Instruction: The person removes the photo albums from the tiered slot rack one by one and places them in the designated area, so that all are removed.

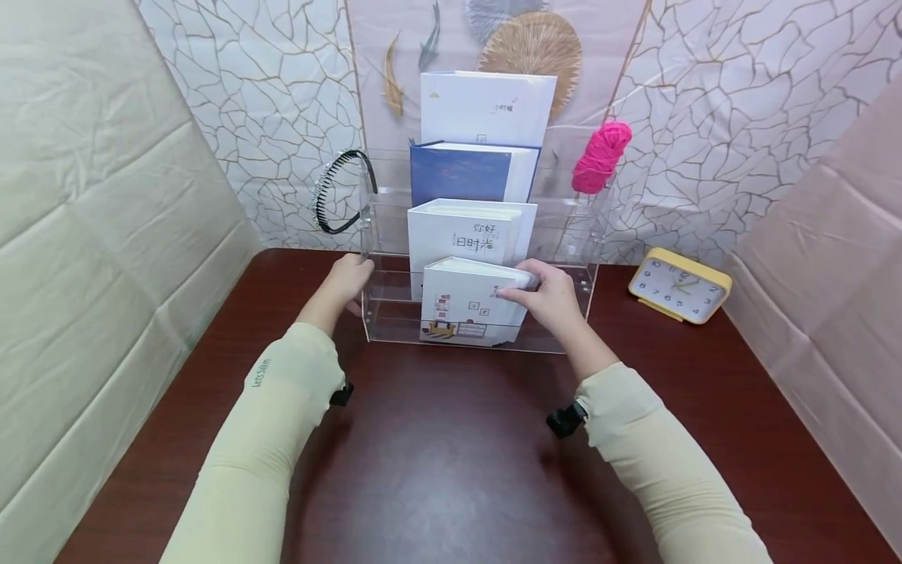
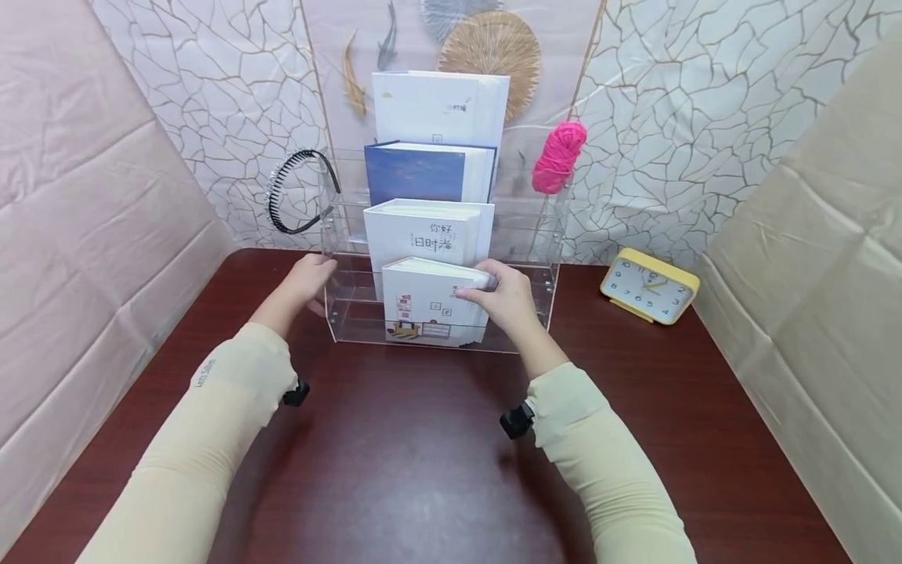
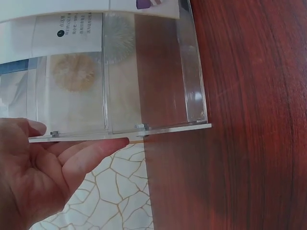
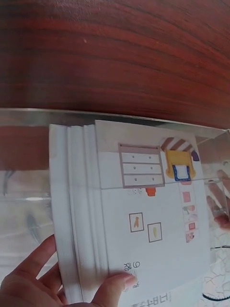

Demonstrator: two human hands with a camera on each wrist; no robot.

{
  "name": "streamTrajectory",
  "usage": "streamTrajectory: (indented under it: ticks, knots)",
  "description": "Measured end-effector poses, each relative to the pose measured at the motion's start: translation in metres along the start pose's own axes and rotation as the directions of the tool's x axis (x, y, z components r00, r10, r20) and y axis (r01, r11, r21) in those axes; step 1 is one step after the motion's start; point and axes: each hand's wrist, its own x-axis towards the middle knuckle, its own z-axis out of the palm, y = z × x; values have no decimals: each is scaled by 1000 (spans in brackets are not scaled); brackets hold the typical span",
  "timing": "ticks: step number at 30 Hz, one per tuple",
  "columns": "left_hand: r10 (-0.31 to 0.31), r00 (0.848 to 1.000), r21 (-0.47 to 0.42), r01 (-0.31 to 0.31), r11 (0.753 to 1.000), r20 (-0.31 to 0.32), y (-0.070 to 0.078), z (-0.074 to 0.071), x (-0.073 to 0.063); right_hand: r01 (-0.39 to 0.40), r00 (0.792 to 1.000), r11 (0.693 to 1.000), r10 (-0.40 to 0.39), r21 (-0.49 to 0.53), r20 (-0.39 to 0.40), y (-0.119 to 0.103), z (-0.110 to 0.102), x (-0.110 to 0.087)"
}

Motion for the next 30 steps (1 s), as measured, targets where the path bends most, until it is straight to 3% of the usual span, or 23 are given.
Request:
streamTrajectory:
  ticks: [10,14,20,30]
  knots:
    - [-27,1000,-21,27,999,11,-1,2,1,91,995,988,-85,-126,48,-28,4,11]
    - [-11,1000,-22,11,1000,2,0,1,0,86,996,983,-79,-160,52,-38,1,15]
    - [-13,1000,-7,13,1000,7,1,0,3,34,998,995,-29,-92,48,-47,-13,21]
    - [-24,999,17,24,1000,29,2,-3,1,67,998,998,-67,-4,15,-65,-53,18]
